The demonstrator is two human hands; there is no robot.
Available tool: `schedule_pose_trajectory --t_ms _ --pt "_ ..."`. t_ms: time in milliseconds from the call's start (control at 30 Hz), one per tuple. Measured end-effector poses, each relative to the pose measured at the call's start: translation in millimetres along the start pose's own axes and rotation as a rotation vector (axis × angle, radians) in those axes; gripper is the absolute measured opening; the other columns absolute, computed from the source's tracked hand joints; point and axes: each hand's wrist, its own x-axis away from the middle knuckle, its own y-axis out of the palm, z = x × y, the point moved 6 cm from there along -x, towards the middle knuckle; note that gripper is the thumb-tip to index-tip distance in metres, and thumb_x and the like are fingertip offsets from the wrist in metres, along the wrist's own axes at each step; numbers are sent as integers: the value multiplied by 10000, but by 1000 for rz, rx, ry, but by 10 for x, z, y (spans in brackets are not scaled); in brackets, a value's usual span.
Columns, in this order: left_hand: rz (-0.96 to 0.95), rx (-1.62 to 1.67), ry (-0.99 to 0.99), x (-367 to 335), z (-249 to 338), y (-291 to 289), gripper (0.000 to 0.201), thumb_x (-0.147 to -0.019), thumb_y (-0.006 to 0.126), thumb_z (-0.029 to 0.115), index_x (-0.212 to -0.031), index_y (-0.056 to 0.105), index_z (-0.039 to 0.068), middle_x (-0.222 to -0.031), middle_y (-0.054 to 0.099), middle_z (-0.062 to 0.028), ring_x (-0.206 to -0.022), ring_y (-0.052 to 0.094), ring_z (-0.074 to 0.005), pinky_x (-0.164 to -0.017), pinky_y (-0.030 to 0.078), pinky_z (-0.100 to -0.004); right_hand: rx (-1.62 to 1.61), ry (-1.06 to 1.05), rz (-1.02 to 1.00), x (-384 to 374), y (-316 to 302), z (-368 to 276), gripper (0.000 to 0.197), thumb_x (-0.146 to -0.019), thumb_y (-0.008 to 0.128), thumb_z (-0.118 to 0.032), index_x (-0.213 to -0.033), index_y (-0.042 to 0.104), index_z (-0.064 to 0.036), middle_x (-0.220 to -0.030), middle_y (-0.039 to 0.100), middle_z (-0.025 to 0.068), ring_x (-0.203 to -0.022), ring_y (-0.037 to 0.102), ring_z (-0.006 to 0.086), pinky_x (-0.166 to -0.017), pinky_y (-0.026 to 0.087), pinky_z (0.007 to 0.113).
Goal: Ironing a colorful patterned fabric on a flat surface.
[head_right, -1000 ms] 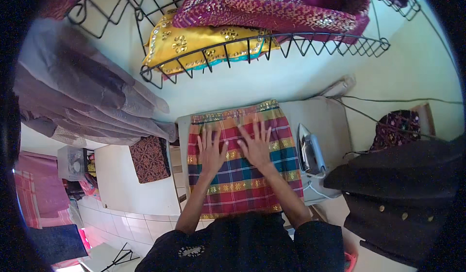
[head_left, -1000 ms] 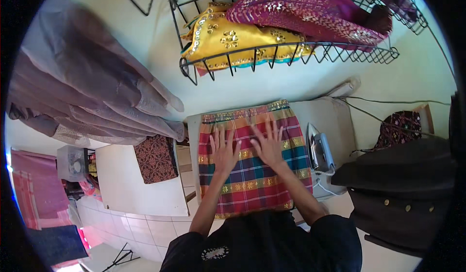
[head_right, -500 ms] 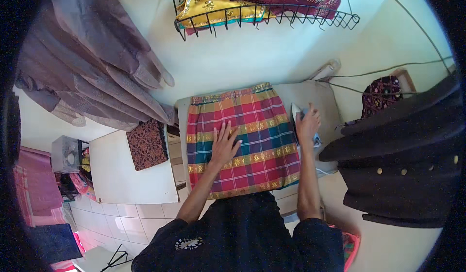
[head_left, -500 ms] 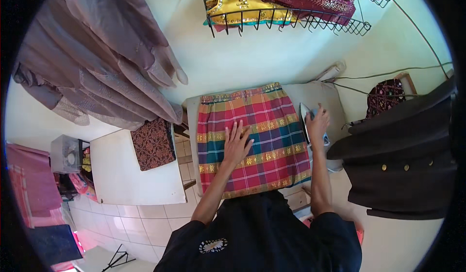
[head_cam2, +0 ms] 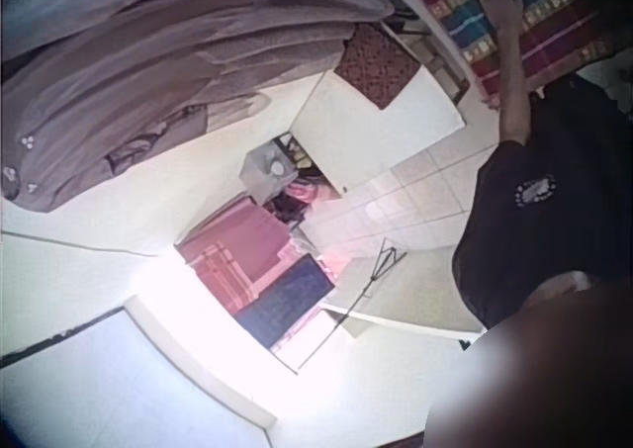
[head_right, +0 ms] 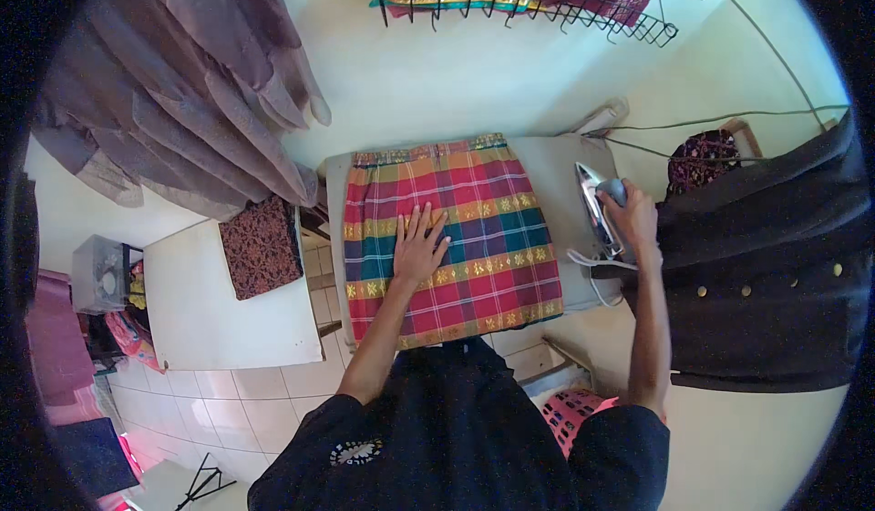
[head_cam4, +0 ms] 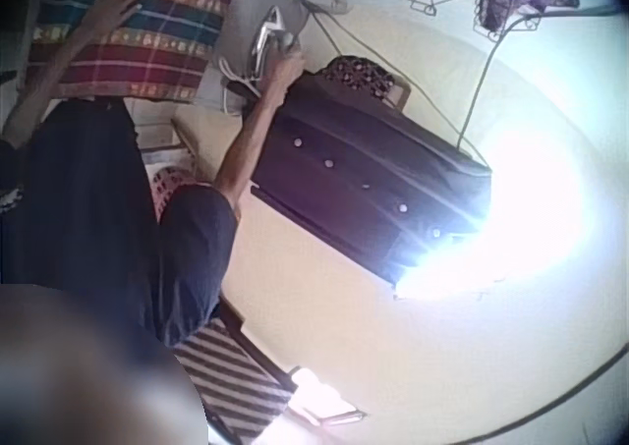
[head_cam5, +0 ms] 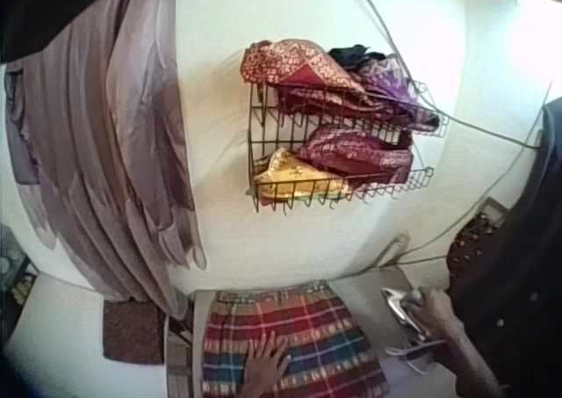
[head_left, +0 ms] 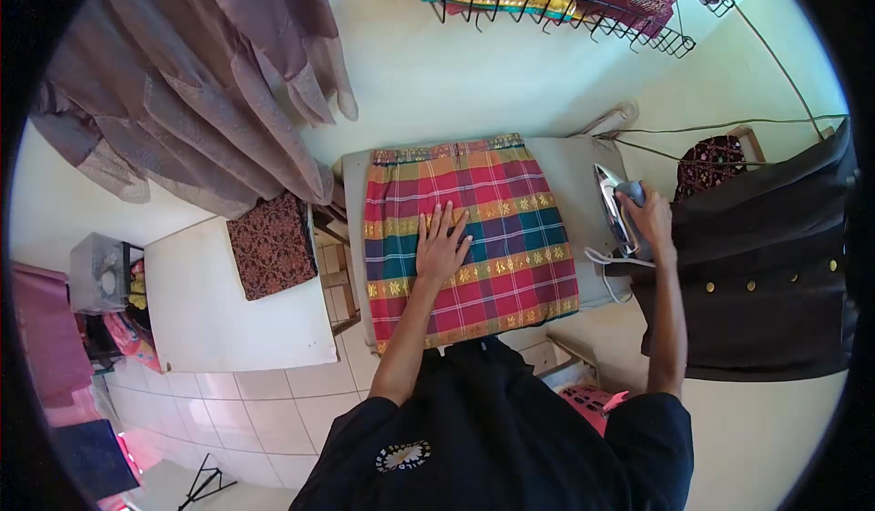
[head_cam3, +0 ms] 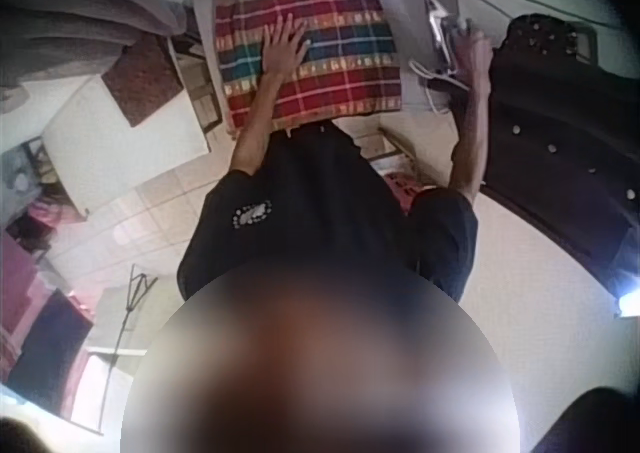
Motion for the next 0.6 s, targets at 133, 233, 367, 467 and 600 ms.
schedule_pose_trajectory --t_ms 133,233,367,467,600 --pt "-6 -10 -6 3 -13 2 531 -993 427 436 -1480 389 228 -1558 295 -115 -1440 258 -319 -1182 123 -539 -159 -249 -237 307 -74 -629 346 -825 724 -304 -999 672 -8 -782 663 239 -760 664 407 -669 518 486" --pt "-1 14 -18 -26 -39 74 535 -1015 355 411 -1491 357 167 -1548 313 -119 -1442 259 -298 -1191 109 -517 -211 -278 -368 629 466 -1175 323 -851 691 -293 -964 614 -1 -783 649 265 -772 639 454 -702 517 512" --pt "16 225 -109 -18 -148 96 550 -1034 290 364 -1488 322 55 -1538 333 -121 -1443 259 -280 -1196 112 -480 -352 -202 -476 1054 1425 -1793 437 -889 642 -391 -1026 548 13 -853 653 291 -823 642 480 -717 524 552" --pt "33 187 -116 -15 -112 61 550 -1034 295 353 -1480 324 33 -1532 338 -136 -1439 268 -283 -1192 129 -477 -333 -200 -402 1121 1685 -2037 414 -868 678 -345 -982 558 35 -751 639 293 -757 639 488 -649 534 529" --pt "37 2 -81 22 -43 9 543 -1027 333 352 -1478 340 49 -1532 329 -146 -1434 269 -296 -1189 147 -493 -340 -147 -256 704 1687 -2092 462 -872 663 -400 -1021 549 23 -794 646 298 -775 640 492 -666 534 540"
